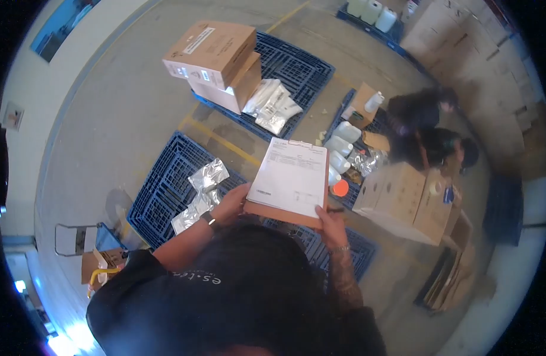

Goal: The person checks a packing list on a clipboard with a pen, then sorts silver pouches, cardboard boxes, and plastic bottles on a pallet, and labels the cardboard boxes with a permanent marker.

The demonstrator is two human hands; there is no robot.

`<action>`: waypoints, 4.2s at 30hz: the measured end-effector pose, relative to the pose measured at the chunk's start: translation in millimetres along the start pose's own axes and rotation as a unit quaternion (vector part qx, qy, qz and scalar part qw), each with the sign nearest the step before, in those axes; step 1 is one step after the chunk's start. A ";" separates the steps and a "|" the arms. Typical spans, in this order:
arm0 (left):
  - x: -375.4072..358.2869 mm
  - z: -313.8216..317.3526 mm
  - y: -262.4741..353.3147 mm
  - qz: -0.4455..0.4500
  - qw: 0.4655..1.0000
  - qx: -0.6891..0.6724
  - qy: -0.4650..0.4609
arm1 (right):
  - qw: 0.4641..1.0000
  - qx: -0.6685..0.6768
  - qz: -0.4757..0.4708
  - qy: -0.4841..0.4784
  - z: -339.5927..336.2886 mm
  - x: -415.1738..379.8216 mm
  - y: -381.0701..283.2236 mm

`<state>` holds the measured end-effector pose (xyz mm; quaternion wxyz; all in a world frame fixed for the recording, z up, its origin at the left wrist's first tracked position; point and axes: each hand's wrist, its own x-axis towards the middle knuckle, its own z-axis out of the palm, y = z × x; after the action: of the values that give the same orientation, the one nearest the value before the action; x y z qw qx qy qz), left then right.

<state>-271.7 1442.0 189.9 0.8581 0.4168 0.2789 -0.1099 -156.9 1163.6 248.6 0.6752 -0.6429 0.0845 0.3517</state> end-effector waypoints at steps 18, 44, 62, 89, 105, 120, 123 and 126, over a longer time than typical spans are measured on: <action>-144.8 -206.4 -40.9 0.062 0.832 -0.119 0.539 | 0.975 -0.125 -0.164 -0.086 335.1 335.1 -119.6; -159.3 -88.1 -101.3 -0.189 0.786 -0.098 0.581 | 0.558 -0.810 -0.174 -0.034 555.2 737.9 -126.7; -391.4 189.1 242.0 0.200 0.207 0.559 0.778 | 0.245 0.082 -0.545 -0.797 748.7 -8.0 -155.2; -663.7 459.0 -105.6 -0.121 -0.060 0.727 0.673 | 0.298 0.569 -0.508 -0.575 576.5 -654.4 -4.4; -852.7 437.1 -297.1 -0.153 -0.043 0.600 0.784 | 0.231 0.566 -0.478 -0.631 567.5 -934.2 186.4; -1061.0 352.0 -645.7 -0.151 -0.083 0.531 0.829 | 0.178 0.602 -0.492 -0.603 521.7 -1218.6 476.7; -1137.9 354.1 -690.0 -0.171 -0.054 0.501 0.847 | 0.185 0.589 -0.472 -0.629 518.9 -1305.7 551.7; -1217.6 337.4 -736.1 -0.197 -0.066 0.514 0.832 | 0.208 0.616 -0.464 -0.602 532.5 -1392.4 600.7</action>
<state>-1449.9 664.1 570.5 0.5247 -0.4503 -0.7212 -0.0420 -1715.6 1103.1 636.3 0.7504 0.4547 -0.4702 0.0951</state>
